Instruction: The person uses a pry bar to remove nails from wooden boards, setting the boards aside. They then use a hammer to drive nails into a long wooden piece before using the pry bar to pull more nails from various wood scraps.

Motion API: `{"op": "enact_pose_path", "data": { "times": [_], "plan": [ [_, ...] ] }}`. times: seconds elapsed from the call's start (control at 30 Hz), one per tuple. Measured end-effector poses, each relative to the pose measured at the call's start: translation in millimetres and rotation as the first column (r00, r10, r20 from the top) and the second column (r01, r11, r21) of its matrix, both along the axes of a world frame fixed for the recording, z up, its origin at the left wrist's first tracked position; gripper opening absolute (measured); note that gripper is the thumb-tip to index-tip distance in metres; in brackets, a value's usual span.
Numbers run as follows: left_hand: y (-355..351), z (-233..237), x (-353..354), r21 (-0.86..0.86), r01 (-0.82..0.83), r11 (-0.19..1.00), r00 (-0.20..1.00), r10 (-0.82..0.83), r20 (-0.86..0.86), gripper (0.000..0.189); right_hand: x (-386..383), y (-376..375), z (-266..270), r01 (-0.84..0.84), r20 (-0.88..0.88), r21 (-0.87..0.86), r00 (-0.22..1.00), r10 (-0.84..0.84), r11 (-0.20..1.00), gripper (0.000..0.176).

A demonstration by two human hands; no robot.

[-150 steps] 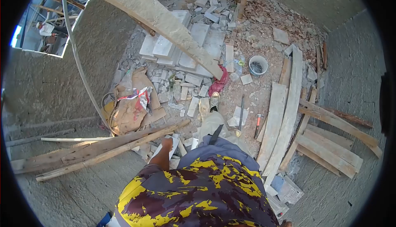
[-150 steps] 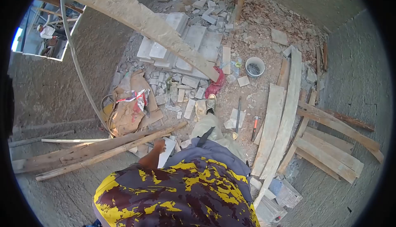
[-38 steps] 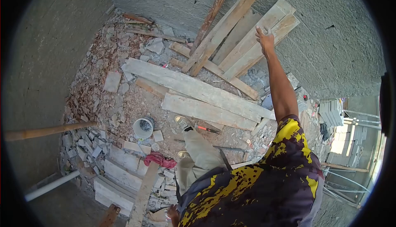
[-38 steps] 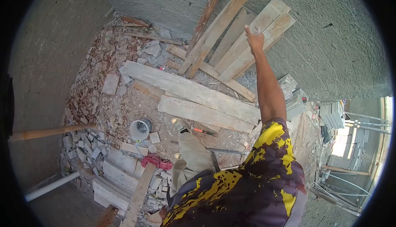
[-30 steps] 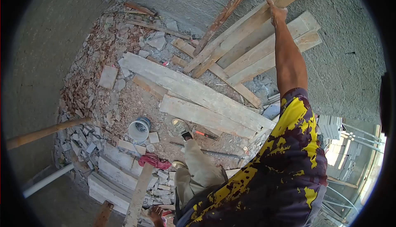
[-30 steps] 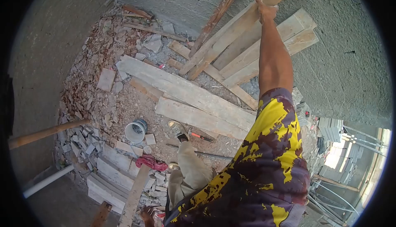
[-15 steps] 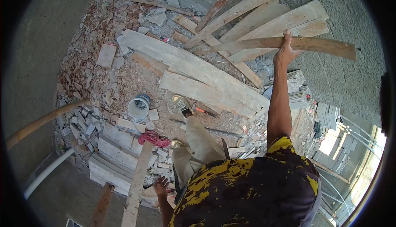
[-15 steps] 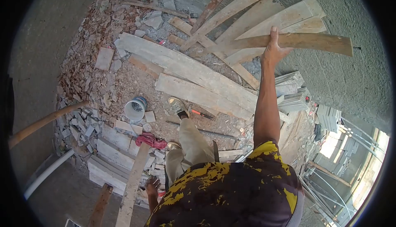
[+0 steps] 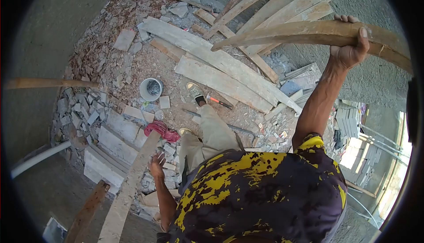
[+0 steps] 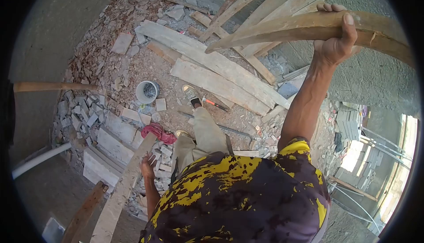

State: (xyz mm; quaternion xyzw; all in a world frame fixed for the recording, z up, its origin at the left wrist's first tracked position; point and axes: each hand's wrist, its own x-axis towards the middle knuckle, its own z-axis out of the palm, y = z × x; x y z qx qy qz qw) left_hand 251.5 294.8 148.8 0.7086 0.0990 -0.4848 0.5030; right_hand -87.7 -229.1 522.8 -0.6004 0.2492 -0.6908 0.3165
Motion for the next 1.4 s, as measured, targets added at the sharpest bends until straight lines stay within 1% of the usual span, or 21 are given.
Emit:
{"op": "enact_pose_path", "data": {
  "times": [0.07,0.13,0.23,0.3,0.33,0.37,0.4,0.43,0.5,0.6,0.67,0.7,0.73,0.77,0.83,0.9,0.97,1.03,1.1,1.17,1.4],
  "plan": [
    [1.7,-2.3,-3.6,-0.109,0.0,0.994,1.0,0.0,-0.007,0.043,-5.5,33.5,38.6,-0.043,0.148,-0.006,0.988,0.044,0.999,0.037],
    [-15.3,13.6,-8.4,-0.159,0.098,0.982,0.995,-0.096,0.021,0.05,-21.3,56.5,71.3,-0.103,0.2,-0.01,0.974,0.103,0.995,0.035],
    [-44.0,17.0,-6.9,-0.31,0.135,0.941,0.99,-0.114,0.082,0.048,-27.2,90.3,113.6,-0.176,0.253,0.005,0.952,0.17,0.984,0.032],
    [-70.9,37.9,-6.4,-0.312,0.35,0.883,0.921,-0.265,0.284,0.057,-19.6,106.2,136.3,-0.033,0.285,0.051,0.958,0.017,0.998,0.035],
    [-79.7,55.6,-8.1,-0.358,0.37,0.857,0.916,-0.273,0.294,0.057,-24.9,105.4,145.7,-0.132,0.294,0.064,0.95,0.107,0.989,0.038],
    [-97.0,77.9,-12.0,-0.318,0.446,0.837,0.842,-0.272,0.466,0.066,-7.7,117.3,152.9,-0.119,0.316,0.034,0.943,0.103,0.992,0.04],
    [-120.2,96.5,-19.8,-0.283,0.51,0.812,0.741,-0.247,0.625,0.075,-0.7,122.2,158.8,-0.065,0.298,0.054,0.953,0.046,0.996,0.052],
    [-141.3,110.1,-26.8,-0.355,0.549,0.757,0.73,-0.228,0.644,0.075,-2.8,119.6,165.4,-0.114,0.279,0.125,0.957,0.075,0.986,0.056],
    [-159.8,126.8,-25.2,-0.055,0.689,0.722,0.237,-0.153,0.959,0.093,21.8,122.5,166.8,-0.067,0.284,0.144,0.959,0.023,0.987,0.06],
    [-188.4,139.0,-34.2,-0.021,0.734,0.679,0.127,-0.106,0.986,0.092,54.9,134.8,163.3,-0.072,0.288,0.197,0.957,0.012,0.978,0.066],
    [-198.8,122.9,-31.4,-0.097,0.842,0.531,0.282,-0.28,0.918,0.073,66.0,127.0,152.3,-0.009,0.243,0.233,0.969,-0.049,0.972,0.067],
    [-193.4,134.5,-33.0,-0.175,0.872,0.458,0.369,-0.378,0.849,0.051,70.4,116.3,144.7,0.056,0.205,0.236,0.973,-0.107,0.97,0.067],
    [-192.2,114.4,-35.3,-0.236,0.86,0.453,0.399,-0.306,0.865,0.042,74.1,112.2,135.7,0.006,0.183,0.254,0.982,-0.054,0.967,0.067],
    [-192.3,89.4,-33.6,-0.26,0.857,0.445,0.427,-0.331,0.841,0.042,79.4,114.8,130.2,-0.049,0.159,0.278,0.987,0.004,0.959,0.067],
    [-180.2,92.1,-37.0,-0.289,0.848,0.443,0.505,-0.512,0.695,0.049,83.9,133.4,128.9,-0.269,0.163,0.344,0.961,0.225,0.9,0.091],
    [-180.4,46.4,-26.6,-0.291,0.849,0.44,0.518,-0.59,0.619,0.053,80.1,122.4,114.9,-0.336,0.139,0.343,0.942,0.306,0.877,0.09],
    [-170.5,49.8,-26.0,-0.245,0.862,0.444,0.486,-0.586,0.648,0.053,82.5,122.0,108.3,-0.397,0.11,0.359,0.917,0.384,0.845,0.088],
    [-162.6,42.9,-23.6,-0.194,0.871,0.451,0.455,-0.592,0.666,0.054,88.2,130.3,106.4,-0.185,-0.035,0.377,0.976,0.214,0.908,0.085],
    [-160.3,26.3,-19.9,-0.343,0.848,0.405,0.529,-0.601,0.599,0.054,92.4,129.7,104.1,-0.167,-0.041,0.36,0.98,0.194,0.918,0.085],
    [-152.3,39.5,-23.0,-0.326,0.84,0.434,0.537,-0.577,0.615,0.054,96.1,127.0,96.0,-0.045,-0.08,0.317,0.994,0.074,0.947,0.085],
    [-149.9,28.0,-15.7,-0.357,0.82,0.447,0.562,-0.508,0.653,0.06,100.6,124.2,80.9,0.037,-0.107,0.263,0.994,-0.009,0.964,0.081]
  ]
}}
